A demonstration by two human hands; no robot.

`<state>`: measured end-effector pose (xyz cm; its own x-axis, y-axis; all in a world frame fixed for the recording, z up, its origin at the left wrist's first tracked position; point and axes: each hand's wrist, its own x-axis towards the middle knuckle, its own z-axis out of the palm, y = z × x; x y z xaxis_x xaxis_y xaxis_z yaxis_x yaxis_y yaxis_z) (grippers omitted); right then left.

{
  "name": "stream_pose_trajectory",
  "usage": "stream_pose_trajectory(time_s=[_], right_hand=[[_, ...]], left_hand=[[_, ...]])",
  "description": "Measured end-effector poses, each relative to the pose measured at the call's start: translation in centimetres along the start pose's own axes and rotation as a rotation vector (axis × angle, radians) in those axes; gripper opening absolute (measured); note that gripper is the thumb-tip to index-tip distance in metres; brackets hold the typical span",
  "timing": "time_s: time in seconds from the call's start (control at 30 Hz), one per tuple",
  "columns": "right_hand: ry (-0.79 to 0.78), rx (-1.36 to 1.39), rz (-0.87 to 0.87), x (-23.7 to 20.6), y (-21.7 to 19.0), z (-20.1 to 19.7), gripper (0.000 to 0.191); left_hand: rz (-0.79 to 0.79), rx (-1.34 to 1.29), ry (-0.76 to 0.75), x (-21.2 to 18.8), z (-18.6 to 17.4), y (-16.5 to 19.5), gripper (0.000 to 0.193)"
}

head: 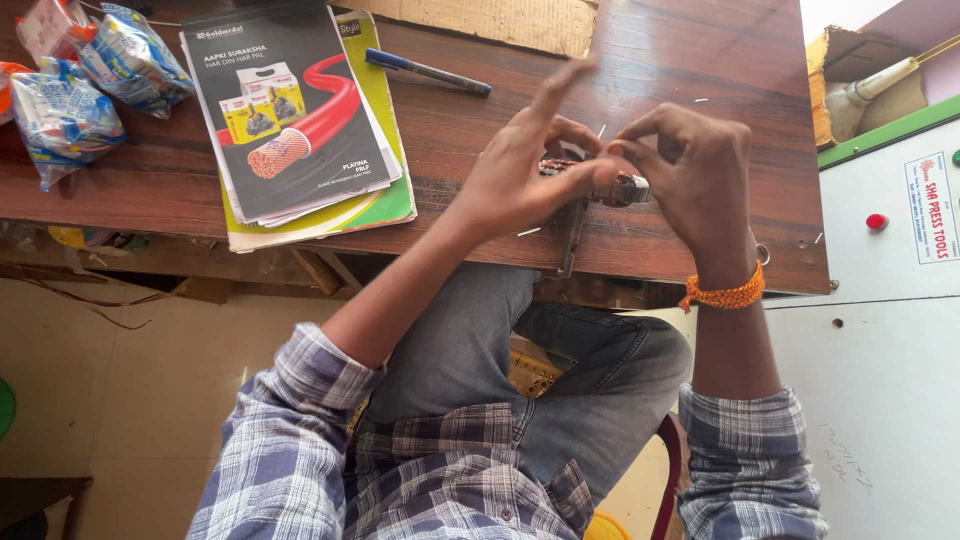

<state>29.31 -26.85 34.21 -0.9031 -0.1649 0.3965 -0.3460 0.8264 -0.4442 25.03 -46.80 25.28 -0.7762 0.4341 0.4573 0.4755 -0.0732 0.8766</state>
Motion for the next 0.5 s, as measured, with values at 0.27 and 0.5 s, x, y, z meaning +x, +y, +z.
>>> stream_pose_trajectory(time_s=[0.27,0.5], right_hand=[[0.050,0.012,0.046,-0.1,-1.4,-0.2,0.011],[0.163,0.137,0.109,-5.3,-4.5,2.9,0.007]], left_hand=[[-0.156,-0.617,-0.308,3.8,-1.2,-1.2,0.113],[0.008,-0.289,-0.380,4.0,-3.2,-2.2,0.073]])
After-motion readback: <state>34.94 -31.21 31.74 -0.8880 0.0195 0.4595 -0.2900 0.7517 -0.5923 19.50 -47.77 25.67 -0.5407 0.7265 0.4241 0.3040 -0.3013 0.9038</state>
